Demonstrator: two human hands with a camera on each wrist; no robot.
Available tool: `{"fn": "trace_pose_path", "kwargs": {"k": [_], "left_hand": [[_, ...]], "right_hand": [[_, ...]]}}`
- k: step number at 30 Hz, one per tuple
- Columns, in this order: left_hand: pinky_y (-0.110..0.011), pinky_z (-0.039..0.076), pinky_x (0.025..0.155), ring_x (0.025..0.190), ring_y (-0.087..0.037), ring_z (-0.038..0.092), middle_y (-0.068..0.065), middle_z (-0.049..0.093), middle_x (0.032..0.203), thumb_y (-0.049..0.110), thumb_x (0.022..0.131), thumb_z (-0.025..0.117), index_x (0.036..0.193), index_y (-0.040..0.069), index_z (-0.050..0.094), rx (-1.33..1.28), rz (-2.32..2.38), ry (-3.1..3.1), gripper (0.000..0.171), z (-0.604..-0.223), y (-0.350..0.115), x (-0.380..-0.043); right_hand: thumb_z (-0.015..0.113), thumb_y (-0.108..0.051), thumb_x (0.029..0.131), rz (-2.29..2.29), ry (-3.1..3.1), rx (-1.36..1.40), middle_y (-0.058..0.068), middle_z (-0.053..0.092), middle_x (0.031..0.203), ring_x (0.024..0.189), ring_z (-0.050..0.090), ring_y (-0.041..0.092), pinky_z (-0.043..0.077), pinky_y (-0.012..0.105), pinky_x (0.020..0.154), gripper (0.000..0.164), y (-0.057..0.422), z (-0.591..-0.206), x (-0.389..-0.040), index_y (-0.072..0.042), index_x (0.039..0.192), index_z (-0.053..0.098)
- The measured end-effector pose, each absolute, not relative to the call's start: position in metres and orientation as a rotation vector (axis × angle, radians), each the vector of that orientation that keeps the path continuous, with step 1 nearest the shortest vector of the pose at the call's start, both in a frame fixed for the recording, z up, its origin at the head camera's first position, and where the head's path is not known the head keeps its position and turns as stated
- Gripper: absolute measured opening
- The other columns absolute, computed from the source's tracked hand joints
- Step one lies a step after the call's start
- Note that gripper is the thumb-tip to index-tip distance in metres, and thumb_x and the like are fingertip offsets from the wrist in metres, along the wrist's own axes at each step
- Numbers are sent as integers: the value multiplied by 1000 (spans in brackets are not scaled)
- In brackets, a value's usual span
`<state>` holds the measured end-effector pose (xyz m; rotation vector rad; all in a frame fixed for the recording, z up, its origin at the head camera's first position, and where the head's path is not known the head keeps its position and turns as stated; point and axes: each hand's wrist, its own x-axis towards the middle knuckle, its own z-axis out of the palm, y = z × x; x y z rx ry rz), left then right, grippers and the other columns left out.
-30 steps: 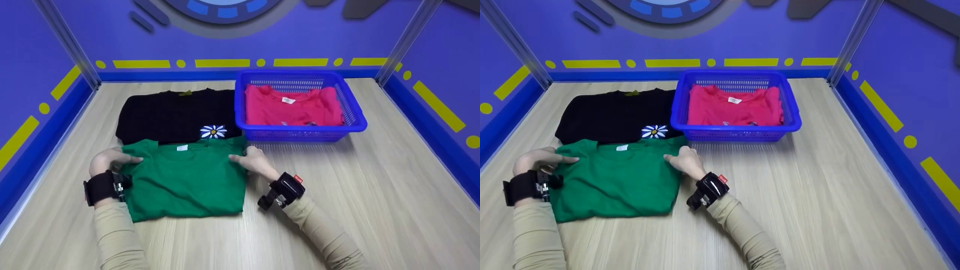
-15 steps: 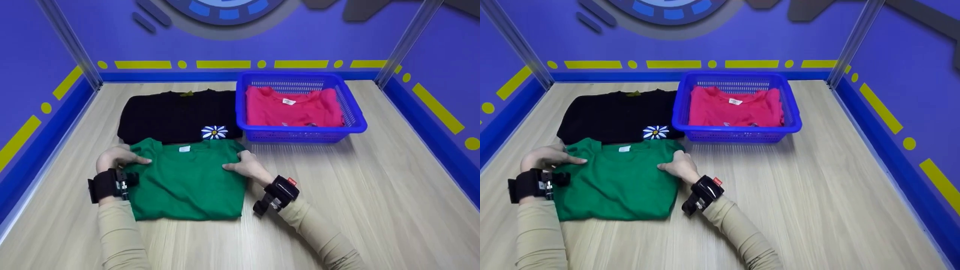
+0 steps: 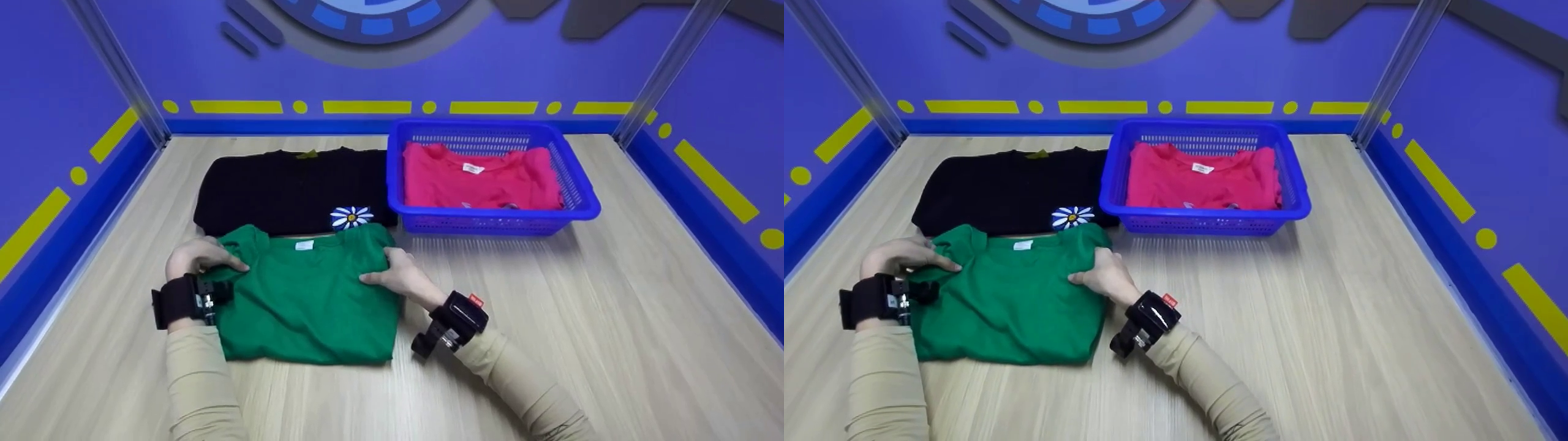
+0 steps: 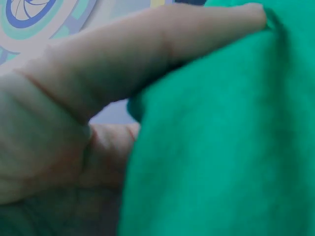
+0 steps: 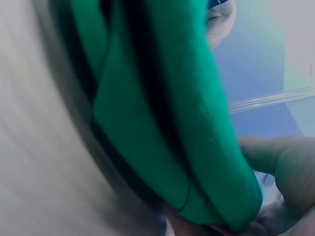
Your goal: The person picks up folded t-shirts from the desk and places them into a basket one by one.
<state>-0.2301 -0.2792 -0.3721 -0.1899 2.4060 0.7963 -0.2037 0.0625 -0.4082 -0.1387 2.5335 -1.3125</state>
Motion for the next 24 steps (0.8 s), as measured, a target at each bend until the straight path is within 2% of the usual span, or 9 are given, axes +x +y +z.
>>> {"fn": "trace_pose_path", "kwargs": {"k": [1,2,3,6,9,11,13,17,24], "left_hand": [[-44,45,91,105,-37,47,-28,42,116,35,79,68,129,-19,26,-183,787,2414,85,-372,-279,-230],[-43,45,91,103,-34,47,-24,44,112,35,78,68,123,-16,35,-180,786,2420,76,-372,-279,-229],[-46,42,96,112,-37,43,-27,38,125,34,79,67,132,-16,24,-177,802,2408,85,-371,-279,-228],[-46,39,100,119,-37,37,-29,32,132,31,80,66,128,-14,31,-189,880,2377,74,-368,-279,-223],[-38,43,90,106,-34,41,-28,38,110,27,81,66,106,-13,36,-187,942,2363,56,-362,-278,-220],[-30,42,77,86,-24,43,-14,36,84,26,81,66,82,0,33,-163,939,2393,42,-356,-277,-217],[-26,36,65,69,-15,35,0,20,72,26,80,67,72,13,20,-134,925,2440,49,-350,-276,-215],[-22,33,55,53,-8,28,5,15,60,26,80,67,65,16,18,-99,945,2490,53,-336,-275,-209],[-22,30,49,46,-6,26,8,17,55,32,79,69,64,18,19,-121,1016,2548,54,-319,-269,-200]], "right_hand": [[76,-23,74,-1319,2538,-142,13,62,106,98,60,24,50,34,86,51,62,-408,-203,0,114,54],[76,-22,73,-1325,2545,-153,13,62,106,97,60,24,51,34,85,51,62,-407,-203,0,114,54],[77,-22,72,-1326,2559,-175,13,63,104,95,60,23,51,33,83,50,62,-406,-202,0,112,55],[78,-19,71,-1332,2604,-259,12,65,99,89,62,21,52,31,78,45,62,-402,-200,-1,107,59],[78,-18,70,-1347,2641,-347,11,67,94,83,62,18,53,29,73,38,63,-397,-198,-3,100,61],[78,-17,69,-1365,2646,-384,10,67,92,81,62,17,53,28,71,36,64,-393,-197,-4,98,61],[78,-18,70,-1380,2650,-414,9,67,91,81,62,16,52,28,70,34,64,-389,-196,-5,97,61],[78,-20,71,-1404,2684,-473,7,67,92,82,62,16,51,29,72,34,68,-380,-194,-7,98,61],[79,-20,69,-1543,2715,-520,5,67,91,84,60,15,51,30,75,32,78,-369,-200,-7,92,61]]}}
